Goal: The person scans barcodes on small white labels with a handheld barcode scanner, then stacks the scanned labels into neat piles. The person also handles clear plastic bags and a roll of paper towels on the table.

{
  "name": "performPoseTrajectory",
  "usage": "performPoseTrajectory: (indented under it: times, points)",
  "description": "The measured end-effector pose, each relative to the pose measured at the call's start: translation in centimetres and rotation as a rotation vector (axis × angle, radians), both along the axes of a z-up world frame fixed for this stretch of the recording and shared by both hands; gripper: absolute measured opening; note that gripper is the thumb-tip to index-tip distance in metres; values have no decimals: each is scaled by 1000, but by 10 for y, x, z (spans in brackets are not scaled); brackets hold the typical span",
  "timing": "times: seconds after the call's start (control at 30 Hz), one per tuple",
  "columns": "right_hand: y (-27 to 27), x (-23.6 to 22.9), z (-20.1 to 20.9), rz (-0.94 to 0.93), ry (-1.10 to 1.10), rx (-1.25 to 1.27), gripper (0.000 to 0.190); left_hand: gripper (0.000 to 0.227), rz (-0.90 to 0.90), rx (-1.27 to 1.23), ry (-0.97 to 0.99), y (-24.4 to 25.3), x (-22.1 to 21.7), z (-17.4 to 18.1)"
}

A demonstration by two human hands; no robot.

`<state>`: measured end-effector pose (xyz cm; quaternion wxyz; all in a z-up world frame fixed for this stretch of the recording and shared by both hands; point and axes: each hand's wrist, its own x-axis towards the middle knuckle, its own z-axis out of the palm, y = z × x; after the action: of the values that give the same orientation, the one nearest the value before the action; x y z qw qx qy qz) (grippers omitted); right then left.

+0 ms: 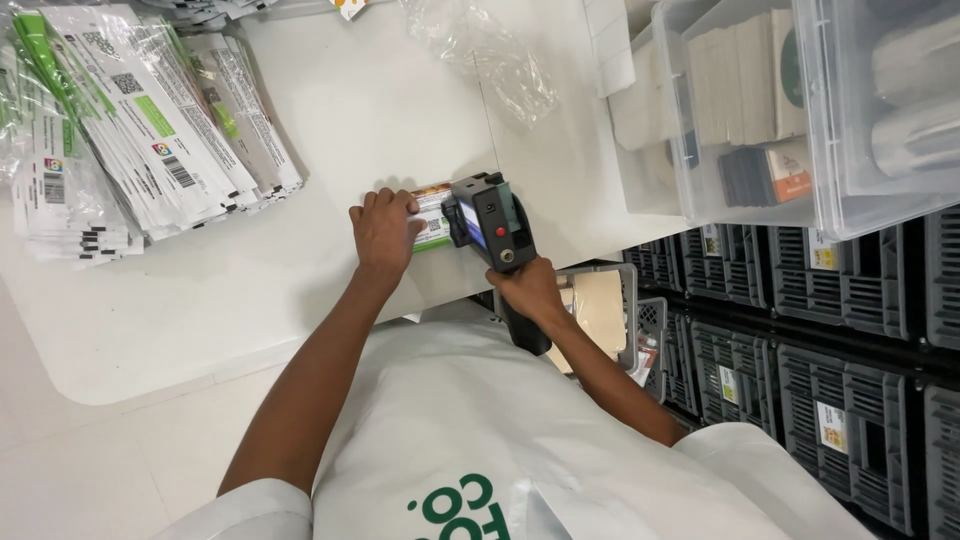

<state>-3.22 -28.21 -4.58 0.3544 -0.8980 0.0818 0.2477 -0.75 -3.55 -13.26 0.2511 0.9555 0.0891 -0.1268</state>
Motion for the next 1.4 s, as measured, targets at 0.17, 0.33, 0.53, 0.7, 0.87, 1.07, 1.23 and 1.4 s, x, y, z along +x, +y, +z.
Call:
performPoseTrajectory:
  times: [0.17,0.33,0.53,0.7,0.87,1.07,1.23,1.4]
  points:
    - [1,3,3,-49,-16,-109,47,19,-12,14,20,-6,4,-21]
    - [-29,11,13,-198,-52,-115,31,18,-11,-41,36,5,13,7]
    - [-1,3,19,-216,-9,-18,31,38,7,147,-352,28,12,32]
    - [6,-8,-11,-106,1,27,38,26,-135,128,-115,-2,-6,-6]
    - [-12,4,11,-148,-43,-83,34,19,-147,-26,-82,5,-4,-9]
    - [-1,-1,22,-175,-24,-53,33,20,-65,107,-239,30,7,35]
    - [10,-9,-1,-75,-23,19,39,29,-110,154,-135,-6,-10,0]
    - [-15,1,6,-122,-127,-120,29,23,-133,-9,-97,-4,-10,-3]
